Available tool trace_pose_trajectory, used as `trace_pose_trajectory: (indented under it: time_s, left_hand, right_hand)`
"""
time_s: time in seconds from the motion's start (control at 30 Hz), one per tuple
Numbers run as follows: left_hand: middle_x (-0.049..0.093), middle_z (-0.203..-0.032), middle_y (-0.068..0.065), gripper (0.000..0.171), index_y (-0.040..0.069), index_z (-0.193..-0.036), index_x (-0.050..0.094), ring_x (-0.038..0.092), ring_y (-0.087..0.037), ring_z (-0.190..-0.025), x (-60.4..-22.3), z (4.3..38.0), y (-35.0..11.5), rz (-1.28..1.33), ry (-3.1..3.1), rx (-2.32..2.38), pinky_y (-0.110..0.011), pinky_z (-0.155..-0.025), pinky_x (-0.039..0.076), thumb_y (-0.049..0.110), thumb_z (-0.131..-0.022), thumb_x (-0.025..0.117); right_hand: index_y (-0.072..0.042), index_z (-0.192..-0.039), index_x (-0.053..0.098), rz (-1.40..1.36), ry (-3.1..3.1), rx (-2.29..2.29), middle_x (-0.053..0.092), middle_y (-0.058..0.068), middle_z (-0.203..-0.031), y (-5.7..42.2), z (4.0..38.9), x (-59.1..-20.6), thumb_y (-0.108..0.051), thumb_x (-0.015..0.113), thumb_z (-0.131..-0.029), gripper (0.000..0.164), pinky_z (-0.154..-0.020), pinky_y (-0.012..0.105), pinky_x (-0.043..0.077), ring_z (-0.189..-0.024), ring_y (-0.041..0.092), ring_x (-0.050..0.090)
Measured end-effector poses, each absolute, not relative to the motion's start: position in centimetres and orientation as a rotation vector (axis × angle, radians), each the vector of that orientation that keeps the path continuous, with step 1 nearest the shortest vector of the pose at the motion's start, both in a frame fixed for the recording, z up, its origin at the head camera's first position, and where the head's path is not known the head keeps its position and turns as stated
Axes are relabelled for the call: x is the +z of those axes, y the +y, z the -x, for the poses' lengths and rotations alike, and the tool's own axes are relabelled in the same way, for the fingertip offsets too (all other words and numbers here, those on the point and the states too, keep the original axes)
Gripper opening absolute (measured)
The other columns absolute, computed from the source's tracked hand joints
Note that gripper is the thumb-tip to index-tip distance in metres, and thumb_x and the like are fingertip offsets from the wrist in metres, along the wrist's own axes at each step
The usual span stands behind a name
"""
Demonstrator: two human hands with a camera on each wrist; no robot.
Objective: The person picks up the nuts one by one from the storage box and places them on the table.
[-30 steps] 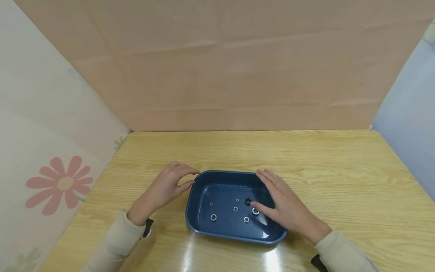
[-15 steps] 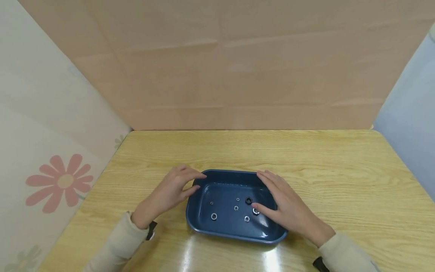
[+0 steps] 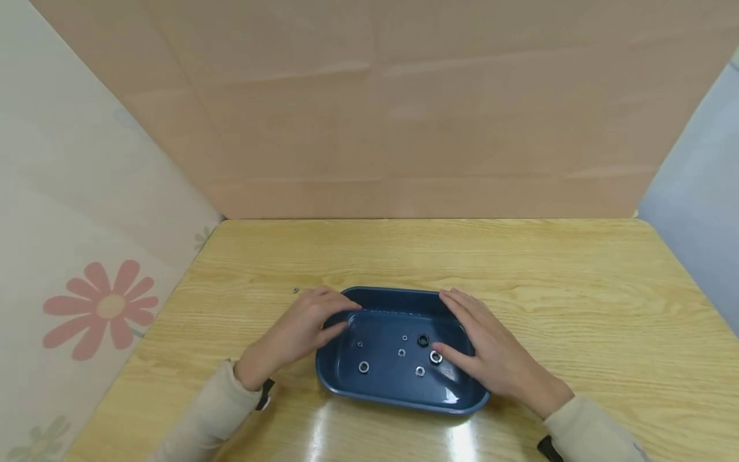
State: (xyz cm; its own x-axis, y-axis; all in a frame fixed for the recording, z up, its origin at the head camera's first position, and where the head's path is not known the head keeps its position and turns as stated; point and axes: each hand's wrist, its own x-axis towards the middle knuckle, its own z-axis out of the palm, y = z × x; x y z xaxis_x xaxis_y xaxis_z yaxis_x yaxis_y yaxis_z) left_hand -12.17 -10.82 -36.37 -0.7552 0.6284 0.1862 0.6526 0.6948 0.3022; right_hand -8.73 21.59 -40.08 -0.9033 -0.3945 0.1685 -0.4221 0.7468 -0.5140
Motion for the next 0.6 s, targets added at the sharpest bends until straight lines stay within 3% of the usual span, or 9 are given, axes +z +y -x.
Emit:
trace_pose_trajectory:
  time_s: [0.27,0.6]
  left_hand:
    - [0.073,-0.117,0.004,0.032,0.016,-0.120,0.071,0.061,-0.018,-0.110,-37.1,12.0,-10.1,1.082,-2.893,-0.476,-0.041,-0.099,0.046,0.016,-0.088,0.075]
    - [0.074,-0.114,0.006,0.030,0.019,-0.117,0.073,0.062,-0.017,-0.112,-37.8,12.0,-9.4,1.094,-2.942,-0.392,-0.050,-0.109,0.037,0.018,-0.087,0.077]
  right_hand:
    - [-0.015,-0.156,0.031,-0.703,-2.850,0.796,0.035,0.017,-0.156,21.5,8.7,-40.2,-0.044,0.071,-0.089,0.083,-0.103,0.064,0.039,-0.140,0.040,0.037]
    - [-0.012,-0.155,0.033,-0.724,-2.838,0.794,0.036,0.019,-0.155,21.4,8.7,-40.1,-0.043,0.073,-0.088,0.084,-0.103,0.065,0.039,-0.140,0.042,0.037]
